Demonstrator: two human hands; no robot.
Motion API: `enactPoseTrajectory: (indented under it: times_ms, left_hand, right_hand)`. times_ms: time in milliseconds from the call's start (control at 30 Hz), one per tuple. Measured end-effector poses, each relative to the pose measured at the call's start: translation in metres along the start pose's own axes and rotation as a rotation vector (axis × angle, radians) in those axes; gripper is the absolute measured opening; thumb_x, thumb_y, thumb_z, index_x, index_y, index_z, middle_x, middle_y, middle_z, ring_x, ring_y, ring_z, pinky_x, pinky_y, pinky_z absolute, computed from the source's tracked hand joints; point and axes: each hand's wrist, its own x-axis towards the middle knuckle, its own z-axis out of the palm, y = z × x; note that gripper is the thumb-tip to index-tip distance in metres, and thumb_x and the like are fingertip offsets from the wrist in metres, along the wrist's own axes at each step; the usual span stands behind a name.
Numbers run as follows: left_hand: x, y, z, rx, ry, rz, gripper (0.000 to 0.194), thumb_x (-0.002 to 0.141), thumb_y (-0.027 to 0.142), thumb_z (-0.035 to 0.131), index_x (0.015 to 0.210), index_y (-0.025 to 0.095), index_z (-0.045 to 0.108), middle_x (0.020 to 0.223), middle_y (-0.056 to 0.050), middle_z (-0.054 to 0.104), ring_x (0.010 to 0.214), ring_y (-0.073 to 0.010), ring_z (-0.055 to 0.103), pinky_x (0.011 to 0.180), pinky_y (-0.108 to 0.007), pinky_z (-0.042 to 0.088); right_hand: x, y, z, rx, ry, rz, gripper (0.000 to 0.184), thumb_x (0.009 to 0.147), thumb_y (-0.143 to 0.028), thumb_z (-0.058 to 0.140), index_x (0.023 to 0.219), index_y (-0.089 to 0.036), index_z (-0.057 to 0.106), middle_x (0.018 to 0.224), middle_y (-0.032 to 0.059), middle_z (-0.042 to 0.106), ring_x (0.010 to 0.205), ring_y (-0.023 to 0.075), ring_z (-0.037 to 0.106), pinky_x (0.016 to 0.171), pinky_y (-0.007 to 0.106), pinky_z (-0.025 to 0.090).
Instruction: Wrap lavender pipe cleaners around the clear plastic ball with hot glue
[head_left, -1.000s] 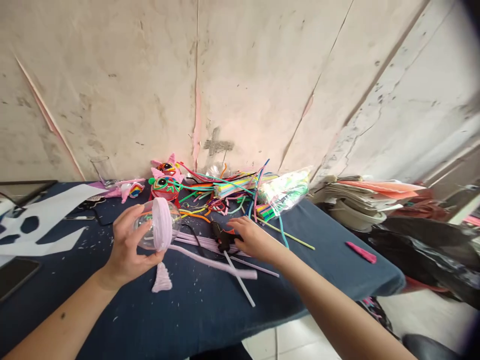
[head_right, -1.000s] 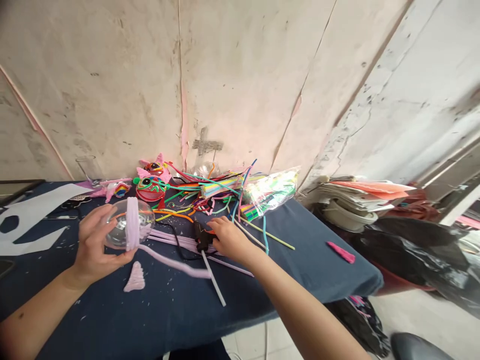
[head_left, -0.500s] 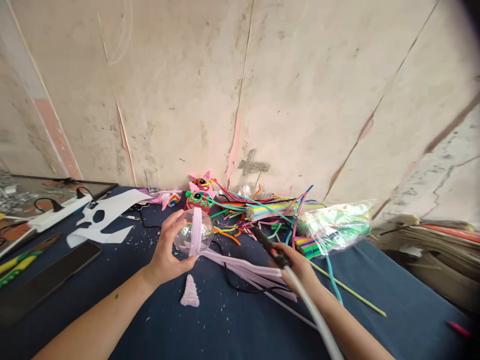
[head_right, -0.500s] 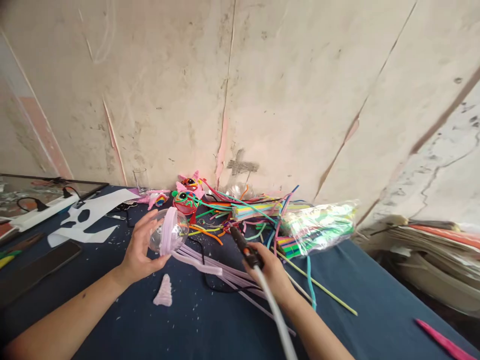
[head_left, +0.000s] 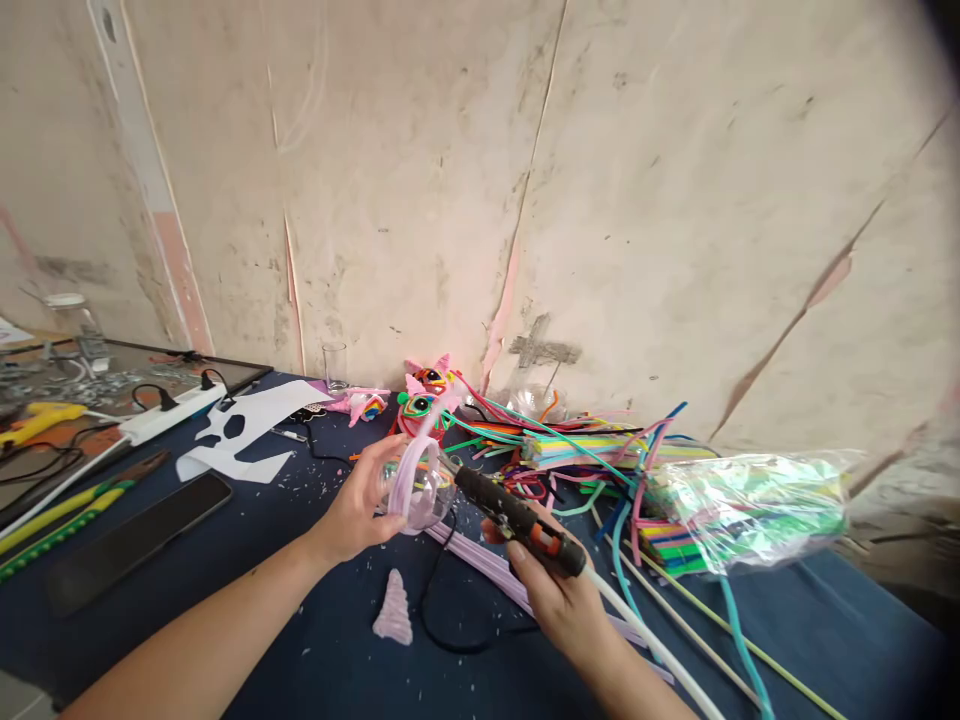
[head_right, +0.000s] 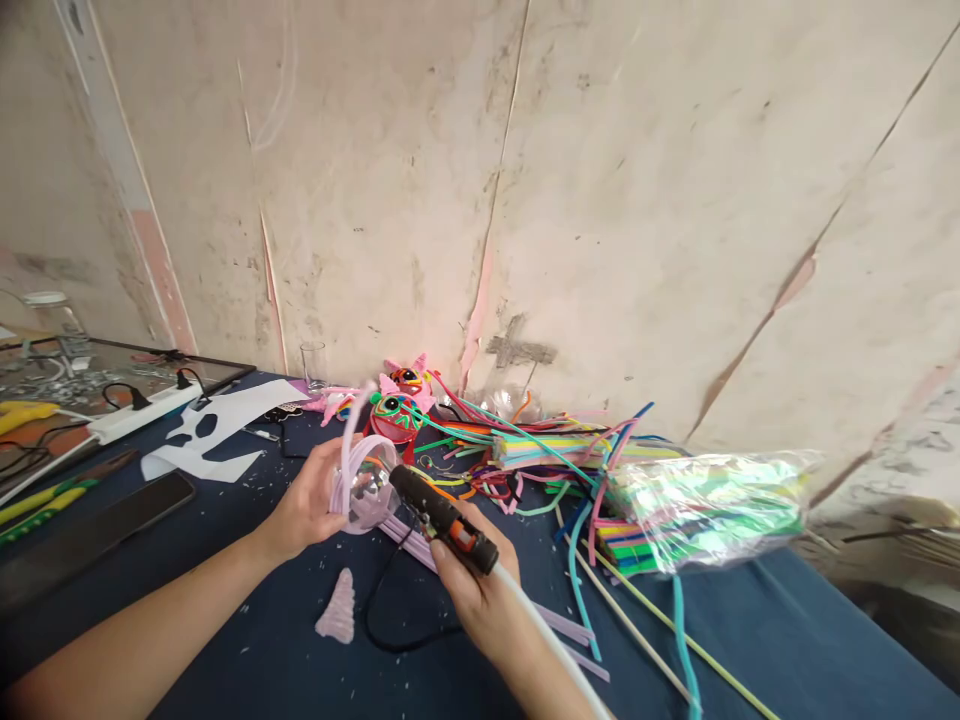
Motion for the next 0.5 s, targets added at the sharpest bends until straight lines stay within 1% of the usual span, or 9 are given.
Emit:
enactPoseTrajectory:
  times_ms: [67, 167, 300, 400, 500]
  left_hand:
    - [0.000, -0.002, -0.001, 0.030, 0.000, 0.026, 0.073, 0.071, 0.040, 0.074, 0.135, 0.028, 0.040, 0.145, -0.014, 0.042, 0.137, -0.0333, 0.038, 0.111, -0.057, 0.034]
    - [-0.001, -0.004, -0.001, 0.026, -0.018, 0.015, 0.074, 0.072, 0.039, 0.073, 0.136, 0.026, 0.039, 0.145, -0.015, 0.041, 0.139, -0.0347, 0.034, 0.112, -0.057, 0.032]
    - [0.000, -0.006, 0.000, 0.036, -0.018, 0.029, 0.077, 0.069, 0.034, 0.076, 0.136, 0.027, 0.039, 0.146, -0.014, 0.038, 0.139, -0.0364, 0.032, 0.114, -0.058, 0.026]
    - [0.000, -0.003, 0.001, -0.014, -0.035, -0.008, 0.078, 0.069, 0.035, 0.076, 0.137, 0.026, 0.038, 0.146, -0.014, 0.037, 0.138, -0.0379, 0.034, 0.112, -0.057, 0.030]
    - [0.000, -0.001, 0.002, -0.012, -0.036, -0.021, 0.076, 0.069, 0.035, 0.075, 0.136, 0.026, 0.039, 0.145, -0.014, 0.038, 0.138, -0.0373, 0.034, 0.112, -0.056, 0.030]
  right_hand:
    - [-0.004, 0.001, -0.001, -0.029, -0.016, -0.024, 0.016, 0.086, -0.034, 0.055, 0.086, -0.022, 0.063, 0.069, 0.0037, 0.065, 0.061, 0.0187, 0.060, 0.056, 0.027, 0.049]
    - [-0.003, -0.005, -0.005, -0.105, -0.070, -0.088, 0.009, 0.084, -0.030, 0.056, 0.080, -0.022, 0.059, 0.066, 0.0016, 0.061, 0.057, 0.0161, 0.057, 0.053, 0.026, 0.046]
    - [0.002, -0.012, -0.005, -0.202, -0.091, -0.255, 0.003, 0.083, -0.025, 0.054, 0.083, -0.022, 0.054, 0.066, -0.0008, 0.059, 0.055, 0.0133, 0.054, 0.052, 0.024, 0.044]
    - [0.003, -0.014, -0.004, -0.247, -0.096, -0.351, 0.002, 0.084, -0.024, 0.051, 0.084, -0.022, 0.051, 0.065, -0.0016, 0.057, 0.054, 0.0123, 0.054, 0.051, 0.023, 0.044]
    - [0.004, -0.014, -0.002, -0.276, -0.106, -0.382, 0.002, 0.086, -0.023, 0.051, 0.084, -0.022, 0.050, 0.064, -0.0012, 0.058, 0.054, 0.0122, 0.054, 0.051, 0.022, 0.044]
